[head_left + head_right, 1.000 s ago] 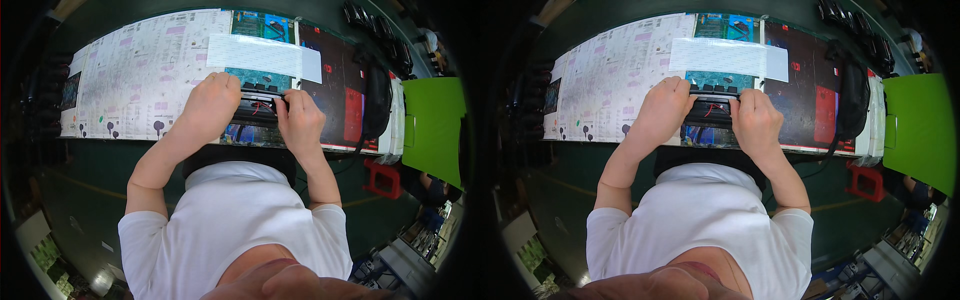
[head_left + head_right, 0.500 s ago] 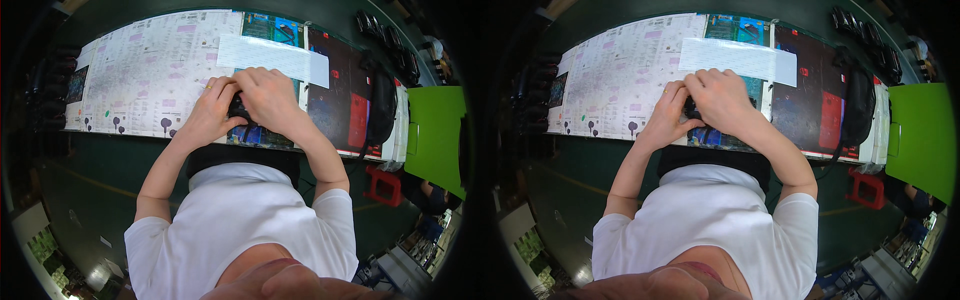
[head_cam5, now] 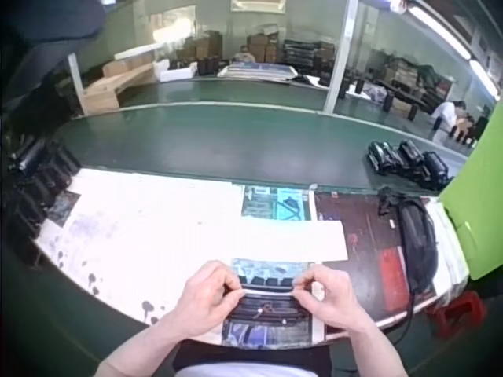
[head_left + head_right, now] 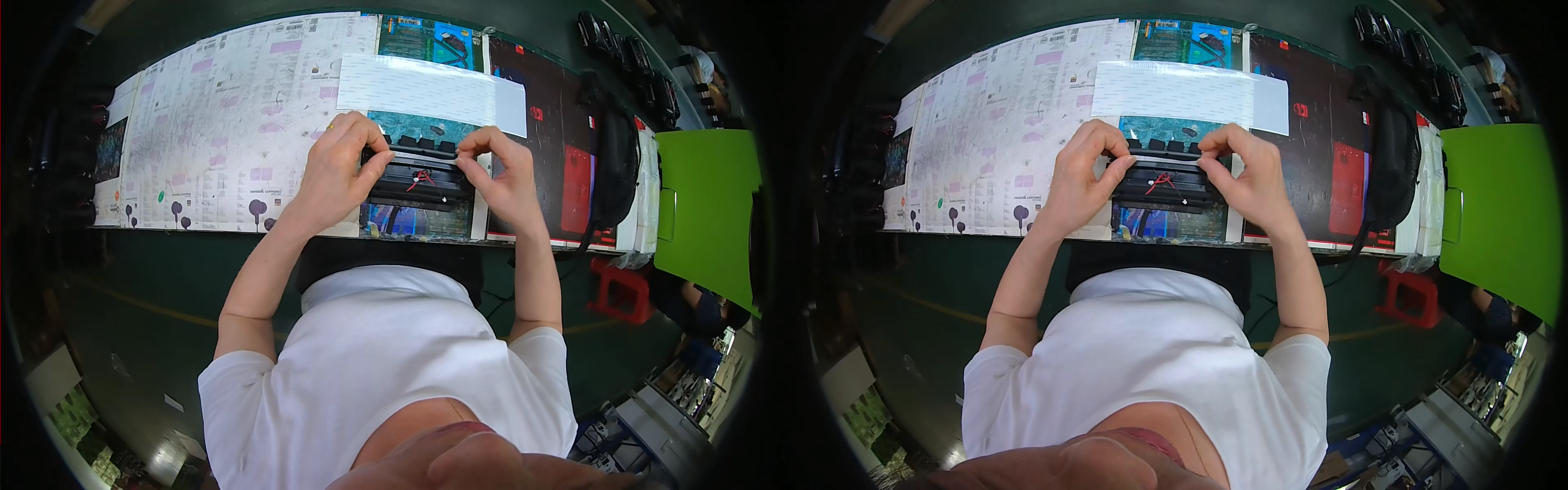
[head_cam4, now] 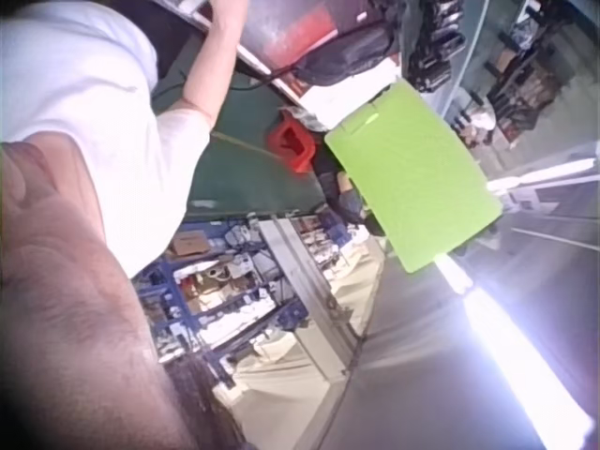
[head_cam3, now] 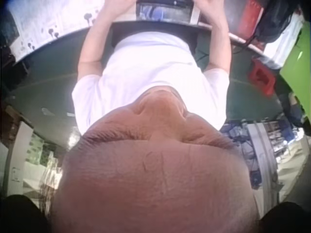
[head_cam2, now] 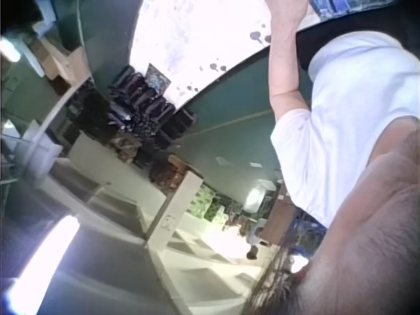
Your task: Assembling and inspecting printer toner cartridges at a workbench by pulling protective strips and checking components.
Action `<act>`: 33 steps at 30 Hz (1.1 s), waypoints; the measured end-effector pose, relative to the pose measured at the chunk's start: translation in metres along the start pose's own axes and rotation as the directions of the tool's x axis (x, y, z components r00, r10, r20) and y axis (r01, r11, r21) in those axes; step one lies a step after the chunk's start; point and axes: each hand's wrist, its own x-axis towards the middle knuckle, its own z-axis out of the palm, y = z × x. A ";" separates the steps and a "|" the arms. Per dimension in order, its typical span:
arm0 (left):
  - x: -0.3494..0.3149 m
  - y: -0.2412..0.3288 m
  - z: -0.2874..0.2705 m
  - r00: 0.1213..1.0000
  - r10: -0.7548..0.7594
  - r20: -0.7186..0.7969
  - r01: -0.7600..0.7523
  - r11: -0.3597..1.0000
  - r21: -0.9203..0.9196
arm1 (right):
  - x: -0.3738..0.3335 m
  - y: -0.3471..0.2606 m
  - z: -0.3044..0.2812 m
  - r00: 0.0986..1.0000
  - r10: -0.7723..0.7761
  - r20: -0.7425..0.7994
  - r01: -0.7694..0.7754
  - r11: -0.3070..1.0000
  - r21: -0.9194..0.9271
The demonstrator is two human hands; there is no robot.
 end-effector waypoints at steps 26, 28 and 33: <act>-0.029 0.024 0.011 0.993 0.062 -0.098 -0.036 0.967 0.252 | -0.037 -0.038 0.019 0.993 -0.070 -0.091 0.045 0.967 -0.252; -0.027 0.024 0.007 0.995 -0.089 -0.053 0.096 0.985 0.146 | -0.033 -0.039 0.018 0.996 -0.052 -0.076 0.031 0.968 -0.247; -0.028 0.027 0.003 0.993 -0.115 -0.039 0.118 0.987 0.113 | -0.028 -0.045 0.013 0.999 0.032 -0.036 -0.039 0.979 -0.199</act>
